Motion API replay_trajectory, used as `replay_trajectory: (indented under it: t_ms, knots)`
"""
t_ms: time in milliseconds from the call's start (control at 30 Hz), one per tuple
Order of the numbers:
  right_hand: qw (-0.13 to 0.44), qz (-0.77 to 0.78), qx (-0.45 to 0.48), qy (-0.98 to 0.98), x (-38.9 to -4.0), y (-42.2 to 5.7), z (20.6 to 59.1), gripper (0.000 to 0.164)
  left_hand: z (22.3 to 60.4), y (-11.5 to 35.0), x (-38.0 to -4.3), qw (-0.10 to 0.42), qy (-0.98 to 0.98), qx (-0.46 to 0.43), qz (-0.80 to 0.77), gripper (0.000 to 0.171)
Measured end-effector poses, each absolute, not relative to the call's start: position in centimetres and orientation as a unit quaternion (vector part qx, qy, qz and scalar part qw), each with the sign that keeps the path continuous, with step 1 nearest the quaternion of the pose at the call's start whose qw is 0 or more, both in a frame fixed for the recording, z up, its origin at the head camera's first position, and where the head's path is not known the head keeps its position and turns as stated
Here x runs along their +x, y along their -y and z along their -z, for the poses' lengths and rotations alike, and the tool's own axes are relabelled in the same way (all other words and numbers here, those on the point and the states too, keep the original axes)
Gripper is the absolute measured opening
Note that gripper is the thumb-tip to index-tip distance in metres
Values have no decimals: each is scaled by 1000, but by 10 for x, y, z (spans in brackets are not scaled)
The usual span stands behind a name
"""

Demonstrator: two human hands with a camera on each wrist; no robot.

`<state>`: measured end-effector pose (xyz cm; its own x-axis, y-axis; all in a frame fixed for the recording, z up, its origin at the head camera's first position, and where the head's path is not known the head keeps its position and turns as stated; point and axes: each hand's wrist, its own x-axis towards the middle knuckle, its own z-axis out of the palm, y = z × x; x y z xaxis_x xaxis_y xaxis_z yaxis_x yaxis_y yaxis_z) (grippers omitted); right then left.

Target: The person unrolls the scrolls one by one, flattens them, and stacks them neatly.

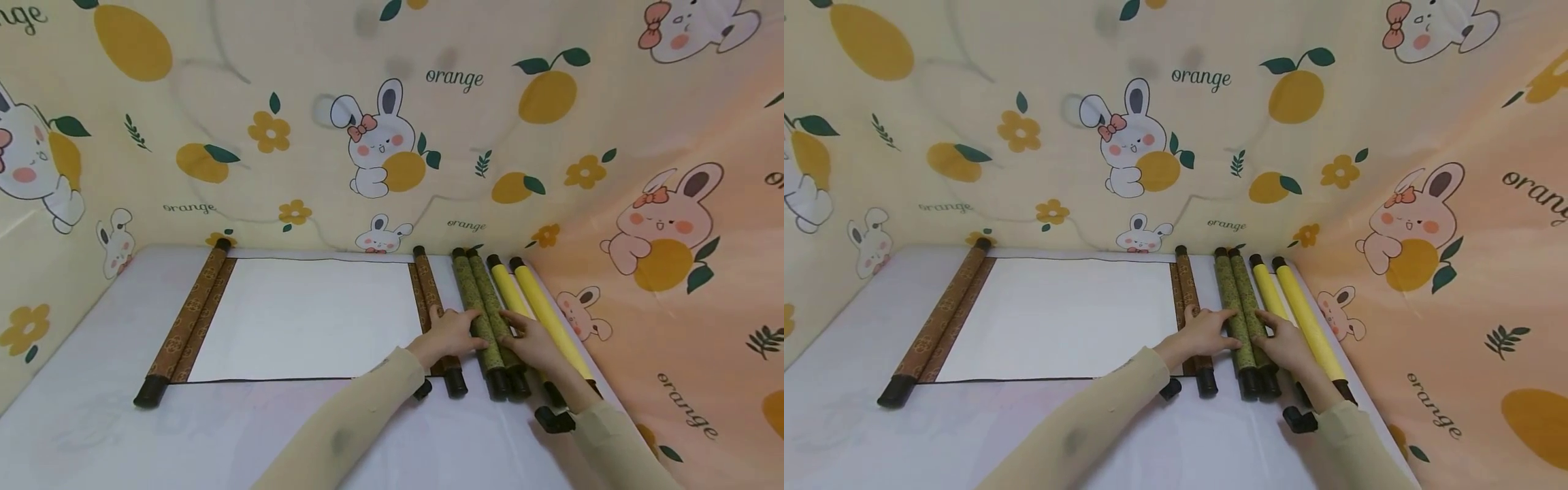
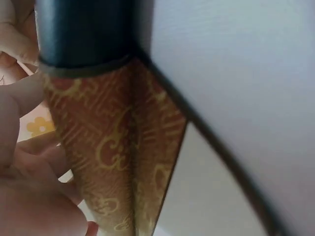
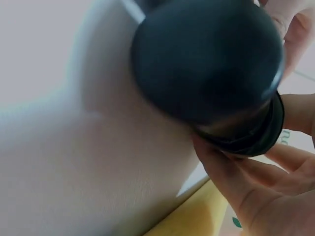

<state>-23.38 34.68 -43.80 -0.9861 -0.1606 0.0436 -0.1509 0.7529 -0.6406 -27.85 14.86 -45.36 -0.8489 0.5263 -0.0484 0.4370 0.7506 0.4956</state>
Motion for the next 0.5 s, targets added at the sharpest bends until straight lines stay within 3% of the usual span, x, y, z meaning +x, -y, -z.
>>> replay_trajectory:
  t_ms: [200,500]
  knots:
    - [-1,384,-58,-921,-227,-339,437,61,445,-140,-276,98,-924,257,-266,73]
    - [-22,437,-3,-899,-210,-314,418,67,421,-113,-266,64,-906,271,-318,76]
